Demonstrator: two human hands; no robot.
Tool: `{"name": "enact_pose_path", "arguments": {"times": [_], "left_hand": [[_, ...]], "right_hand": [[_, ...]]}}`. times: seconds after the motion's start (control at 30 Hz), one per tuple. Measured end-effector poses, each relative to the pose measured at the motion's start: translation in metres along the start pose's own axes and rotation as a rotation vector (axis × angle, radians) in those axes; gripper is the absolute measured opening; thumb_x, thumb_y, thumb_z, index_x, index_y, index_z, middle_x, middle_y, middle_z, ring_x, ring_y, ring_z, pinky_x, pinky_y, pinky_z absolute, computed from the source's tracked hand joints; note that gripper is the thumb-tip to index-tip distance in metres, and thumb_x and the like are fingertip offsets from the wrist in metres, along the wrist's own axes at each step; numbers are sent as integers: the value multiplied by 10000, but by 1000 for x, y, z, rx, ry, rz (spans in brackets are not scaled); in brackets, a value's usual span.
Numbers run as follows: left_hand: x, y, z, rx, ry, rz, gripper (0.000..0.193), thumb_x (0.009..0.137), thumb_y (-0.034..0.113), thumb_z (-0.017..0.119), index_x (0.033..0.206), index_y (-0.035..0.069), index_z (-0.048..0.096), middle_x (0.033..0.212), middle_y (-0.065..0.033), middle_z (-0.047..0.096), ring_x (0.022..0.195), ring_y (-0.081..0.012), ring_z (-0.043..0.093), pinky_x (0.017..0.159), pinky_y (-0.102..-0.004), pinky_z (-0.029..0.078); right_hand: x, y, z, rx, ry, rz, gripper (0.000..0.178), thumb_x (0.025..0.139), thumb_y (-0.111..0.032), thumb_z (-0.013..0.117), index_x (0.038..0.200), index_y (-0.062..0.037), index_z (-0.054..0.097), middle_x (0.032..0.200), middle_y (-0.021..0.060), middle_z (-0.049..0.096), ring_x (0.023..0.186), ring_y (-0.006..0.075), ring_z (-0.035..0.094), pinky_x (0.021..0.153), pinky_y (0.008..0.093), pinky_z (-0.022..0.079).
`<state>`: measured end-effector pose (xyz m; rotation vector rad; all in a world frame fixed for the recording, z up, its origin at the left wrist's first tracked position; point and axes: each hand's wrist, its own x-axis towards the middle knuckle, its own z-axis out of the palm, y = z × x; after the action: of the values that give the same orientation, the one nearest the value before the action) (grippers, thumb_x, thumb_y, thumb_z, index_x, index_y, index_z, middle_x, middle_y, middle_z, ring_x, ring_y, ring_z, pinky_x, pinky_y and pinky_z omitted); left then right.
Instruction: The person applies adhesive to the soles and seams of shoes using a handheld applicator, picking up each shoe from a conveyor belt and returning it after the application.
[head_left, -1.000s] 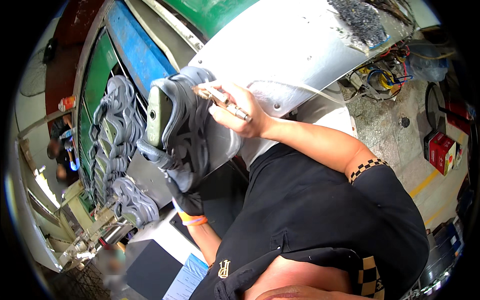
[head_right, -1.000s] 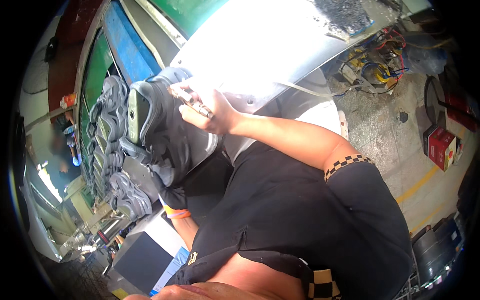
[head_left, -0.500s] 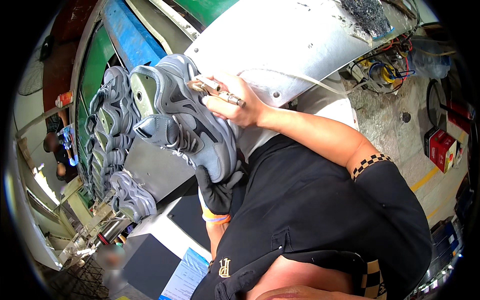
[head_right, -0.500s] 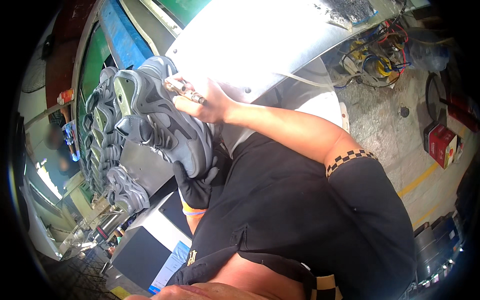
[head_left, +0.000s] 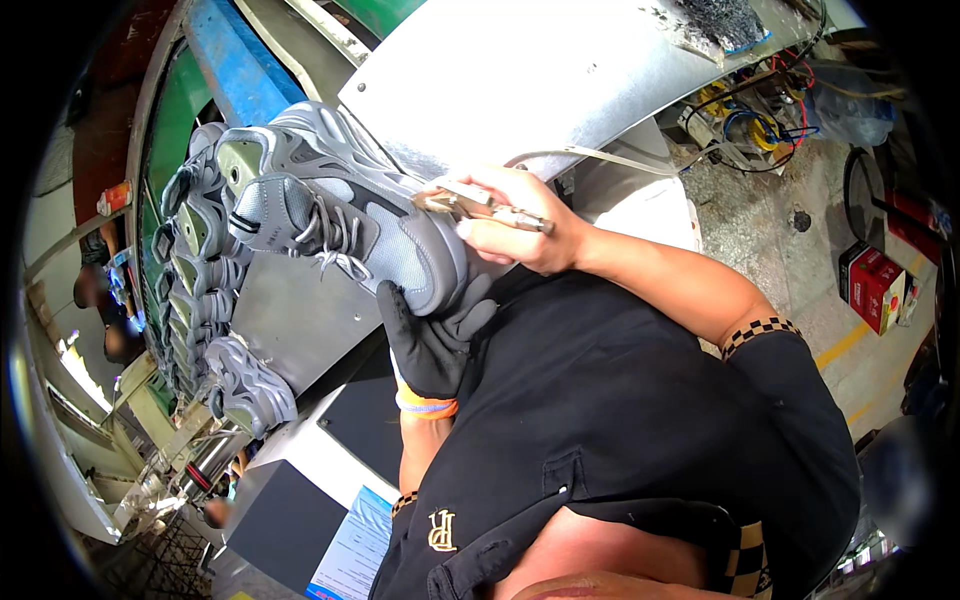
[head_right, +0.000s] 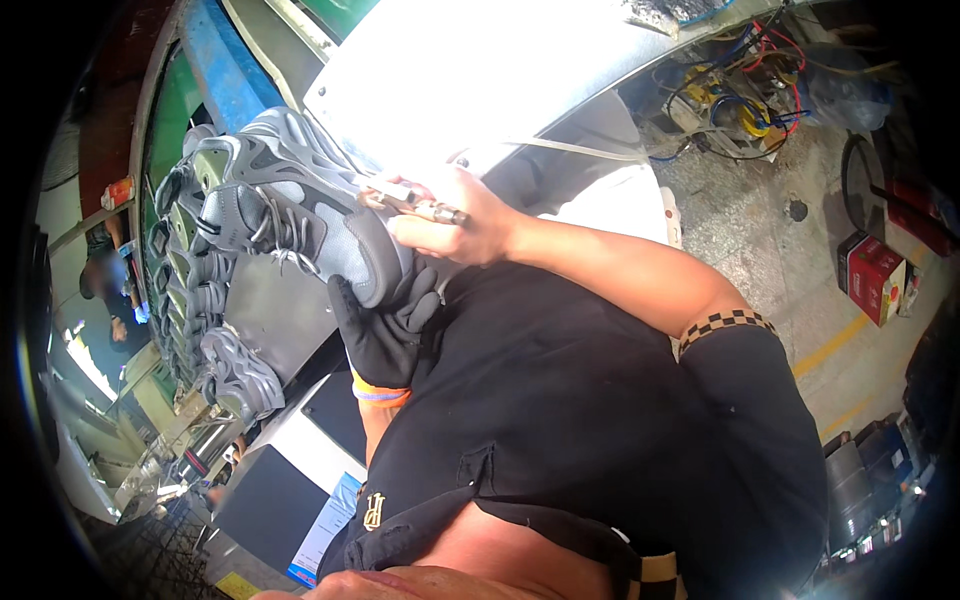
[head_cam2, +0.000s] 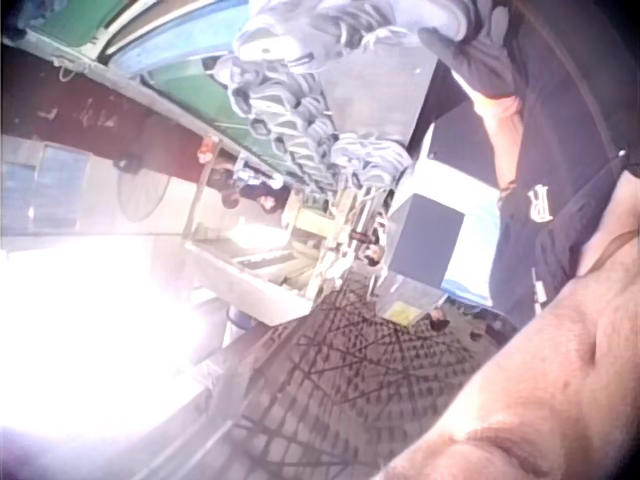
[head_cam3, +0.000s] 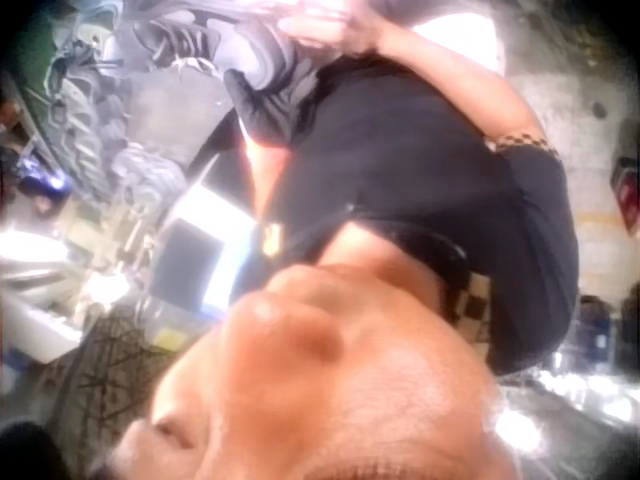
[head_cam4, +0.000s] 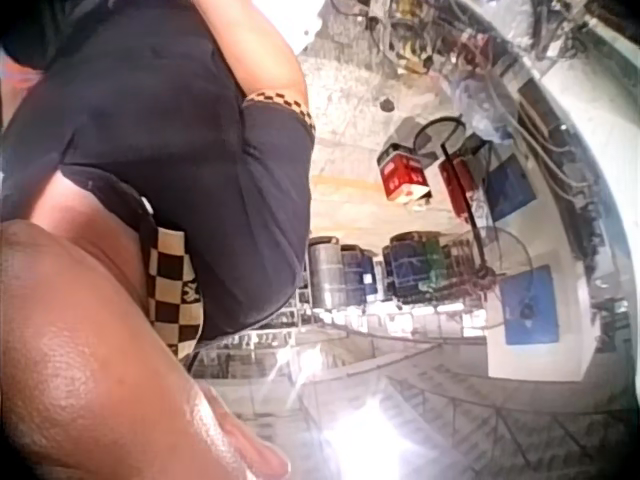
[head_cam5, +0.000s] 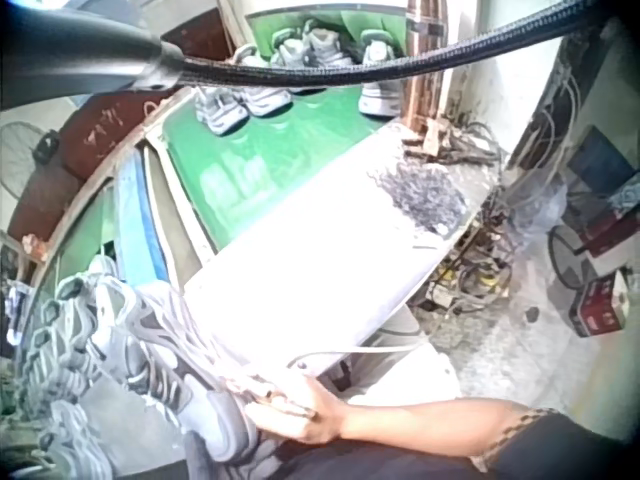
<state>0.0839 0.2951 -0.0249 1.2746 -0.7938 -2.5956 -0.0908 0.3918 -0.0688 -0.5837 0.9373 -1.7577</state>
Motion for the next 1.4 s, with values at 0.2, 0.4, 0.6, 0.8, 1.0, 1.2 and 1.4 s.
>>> {"name": "enact_pose_path", "arguments": {"times": [0.2, 0.4, 0.6, 0.8, 1.0, 1.2, 1.4], "left_hand": [[13, -3, 14, -81, -149, -73, 841, 921, 616, 360, 1420, -46, 219, 1345, -293, 425, 1176, -398, 523, 864, -452, 555], [35, -1, 37, -125, -314, -211, 909, 904, 687, 257, 1398, -76, 281, 1319, -280, 473, 1195, -371, 520, 925, -450, 509], [64, -5, 59, -229, -504, -233, 879, 905, 687, 249, 1362, -59, 336, 1297, -261, 504, 1189, -355, 529, 986, -452, 463], [93, -7, 80, -361, -682, -145, 700, 935, 611, 305, 1248, 5, 461, 1145, -147, 591, 997, -239, 603, 891, -360, 484], [108, -1, 90, 75, -823, 156, 521, 886, 368, 527, 1268, 22, 453, 1171, -111, 553, 1076, -222, 537, 984, -350, 392], [48, 78, 57, 1529, -444, 858, 741, 720, 184, 752, 1351, -14, 417, 1237, -180, 569, 1125, -285, 561, 987, -365, 417], [10, 192, -49, 1856, -77, 910, 773, 664, 209, 802, 1315, -30, 460, 1236, -169, 575, 1135, -265, 548, 986, -355, 406]], "right_hand": [[-36, -27, -11, -90, 60, 107, 329, 815, -98, 539, 1130, -4, 546, 607, -17, 514, 507, 59, 458, 489, 232, 382], [-38, -72, -10, -219, 100, 167, 362, 848, -49, 516, 1202, 27, 508, 600, -12, 480, 471, 46, 423, 447, 212, 353], [-35, -79, -8, -456, 216, 34, 351, 845, -56, 546, 1181, 43, 523, 625, -15, 477, 480, 43, 412, 450, 209, 350], [-33, -40, -9, -708, 385, -270, 433, 820, -47, 583, 1229, 55, 486, 723, -1, 539, 581, 44, 464, 534, 203, 393], [-19, -24, -7, -829, 382, -367, 456, 784, 21, 562, 1232, 49, 480, 643, 8, 545, 551, 37, 479, 525, 197, 394], [-13, -64, -70, -400, 316, -208, 293, 810, -97, 618, 1058, 42, 544, 767, 75, 613, 603, 134, 610, 536, 269, 503], [-10, -92, -125, -320, 586, -446, 370, 823, -117, 568, 1143, 58, 504, 764, 68, 594, 621, 123, 588, 537, 260, 509]]}}
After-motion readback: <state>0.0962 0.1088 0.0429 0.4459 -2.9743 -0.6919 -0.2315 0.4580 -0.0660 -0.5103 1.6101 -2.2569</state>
